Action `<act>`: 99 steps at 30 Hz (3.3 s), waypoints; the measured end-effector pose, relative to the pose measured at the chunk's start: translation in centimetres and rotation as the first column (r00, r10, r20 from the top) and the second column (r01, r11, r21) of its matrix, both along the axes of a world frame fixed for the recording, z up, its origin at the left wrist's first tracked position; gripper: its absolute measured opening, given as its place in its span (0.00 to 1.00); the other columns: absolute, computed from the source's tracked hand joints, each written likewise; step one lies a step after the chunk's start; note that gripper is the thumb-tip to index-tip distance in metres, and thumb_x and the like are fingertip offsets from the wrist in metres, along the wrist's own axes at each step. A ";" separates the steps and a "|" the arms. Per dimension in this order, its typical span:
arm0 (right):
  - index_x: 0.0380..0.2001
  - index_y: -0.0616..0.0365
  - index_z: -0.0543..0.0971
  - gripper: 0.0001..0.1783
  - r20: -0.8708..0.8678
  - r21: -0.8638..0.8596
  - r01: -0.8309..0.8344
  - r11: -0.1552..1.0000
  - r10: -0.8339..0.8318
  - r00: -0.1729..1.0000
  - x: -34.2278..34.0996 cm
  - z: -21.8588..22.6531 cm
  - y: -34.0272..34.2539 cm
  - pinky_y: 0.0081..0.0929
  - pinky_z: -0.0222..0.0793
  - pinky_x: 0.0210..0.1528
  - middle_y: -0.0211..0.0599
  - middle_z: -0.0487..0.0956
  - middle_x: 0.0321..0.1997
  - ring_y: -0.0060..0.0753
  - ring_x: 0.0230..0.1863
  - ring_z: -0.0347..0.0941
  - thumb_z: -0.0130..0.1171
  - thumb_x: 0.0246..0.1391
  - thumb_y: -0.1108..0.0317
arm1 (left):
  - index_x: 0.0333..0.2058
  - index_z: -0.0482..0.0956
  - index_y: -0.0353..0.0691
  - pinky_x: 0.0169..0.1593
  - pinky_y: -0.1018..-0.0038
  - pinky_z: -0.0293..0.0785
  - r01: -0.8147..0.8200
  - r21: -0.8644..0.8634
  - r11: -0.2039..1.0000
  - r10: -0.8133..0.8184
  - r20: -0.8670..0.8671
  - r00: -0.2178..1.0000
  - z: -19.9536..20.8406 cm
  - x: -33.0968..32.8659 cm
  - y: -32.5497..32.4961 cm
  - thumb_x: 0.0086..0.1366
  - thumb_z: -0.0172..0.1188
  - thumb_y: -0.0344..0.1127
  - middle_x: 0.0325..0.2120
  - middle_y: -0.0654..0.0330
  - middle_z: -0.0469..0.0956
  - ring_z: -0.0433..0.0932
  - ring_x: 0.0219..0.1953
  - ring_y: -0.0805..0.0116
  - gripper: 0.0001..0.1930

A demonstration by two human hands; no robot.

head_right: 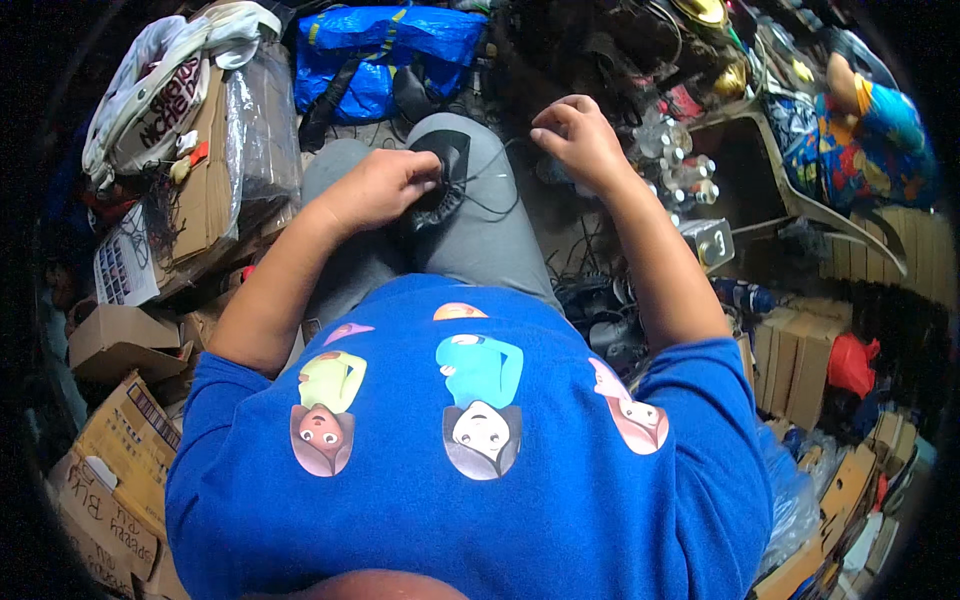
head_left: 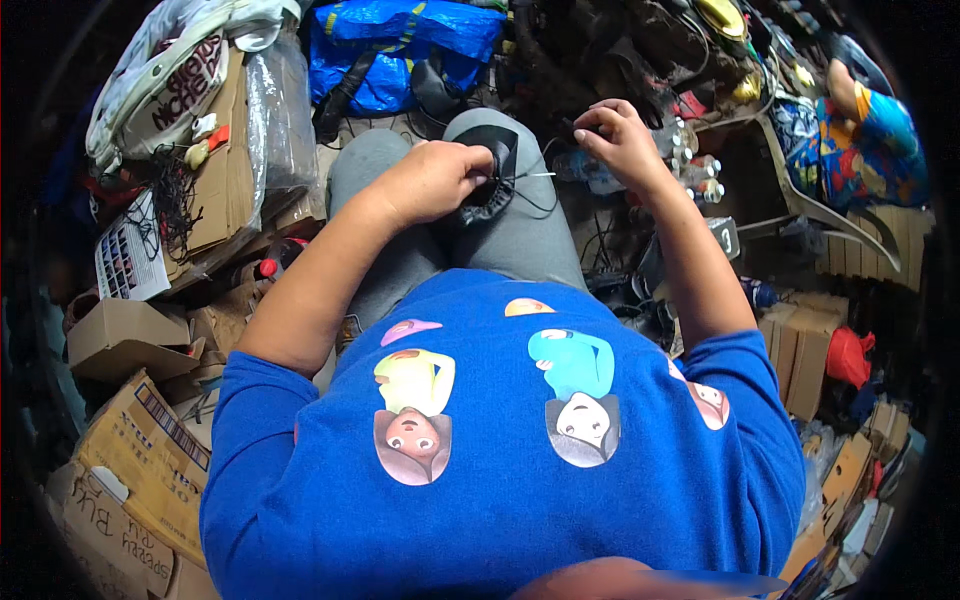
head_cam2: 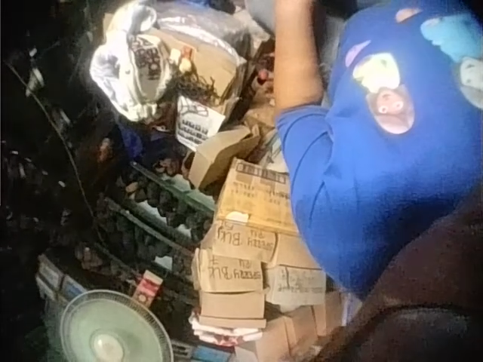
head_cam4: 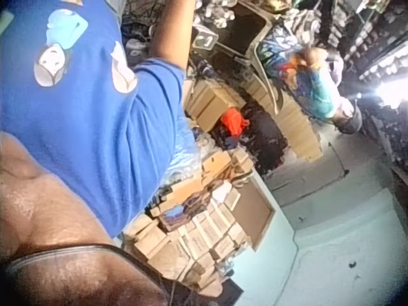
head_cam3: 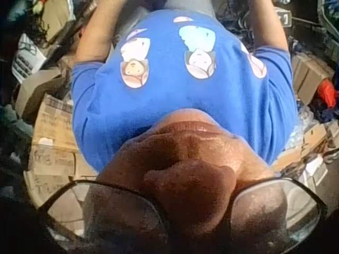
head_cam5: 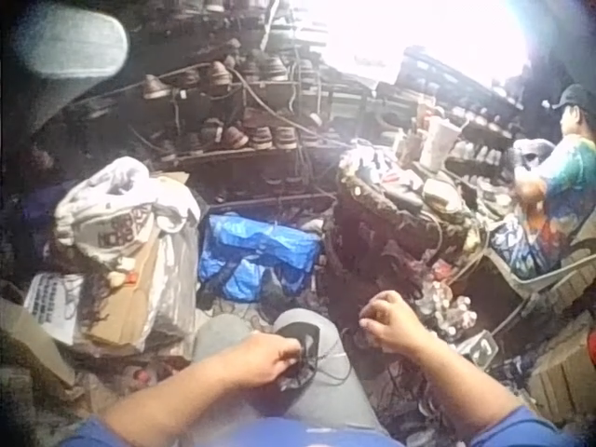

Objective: Hand-stitching or lacing a black leather shoe upper component.

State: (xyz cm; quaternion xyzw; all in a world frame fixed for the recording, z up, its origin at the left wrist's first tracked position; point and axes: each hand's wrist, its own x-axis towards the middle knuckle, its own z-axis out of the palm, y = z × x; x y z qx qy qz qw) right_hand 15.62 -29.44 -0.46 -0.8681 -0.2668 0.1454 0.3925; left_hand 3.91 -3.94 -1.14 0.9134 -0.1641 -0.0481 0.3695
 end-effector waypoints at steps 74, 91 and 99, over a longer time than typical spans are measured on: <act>0.42 0.56 0.78 0.14 -0.264 0.144 -0.137 0.980 0.172 0.949 -2.8 0.5 1.7 0.17 0.65 0.40 0.26 0.72 0.33 0.17 0.34 0.68 0.56 0.50 0.76 | 0.45 0.75 0.42 0.54 0.69 0.66 -0.087 -0.099 0.991 0.110 0.255 0.961 1.5 -0.5 2.3 0.51 0.64 0.38 0.50 0.53 0.71 0.71 0.51 0.58 0.21; 0.28 0.55 0.82 0.08 -0.100 0.121 -0.334 0.935 0.346 0.933 -3.3 -1.8 3.8 0.19 0.65 0.34 0.27 0.71 0.26 0.19 0.31 0.69 0.67 0.39 0.73 | 0.37 0.78 0.36 0.42 0.75 0.68 0.079 -0.296 0.952 -0.208 -0.433 0.877 0.8 3.6 0.7 0.51 0.64 0.38 0.28 0.62 0.77 0.73 0.35 0.75 0.16; 0.32 0.51 0.82 0.12 0.043 0.123 -0.197 0.973 0.193 0.980 -7.0 -1.2 3.2 0.21 0.68 0.31 0.30 0.73 0.26 0.26 0.28 0.72 0.65 0.39 0.76 | 0.47 0.76 0.35 0.48 0.76 0.67 0.138 -0.335 0.932 -0.301 -0.502 0.811 1.0 3.2 1.3 0.55 0.59 0.34 0.37 0.59 0.79 0.74 0.39 0.73 0.19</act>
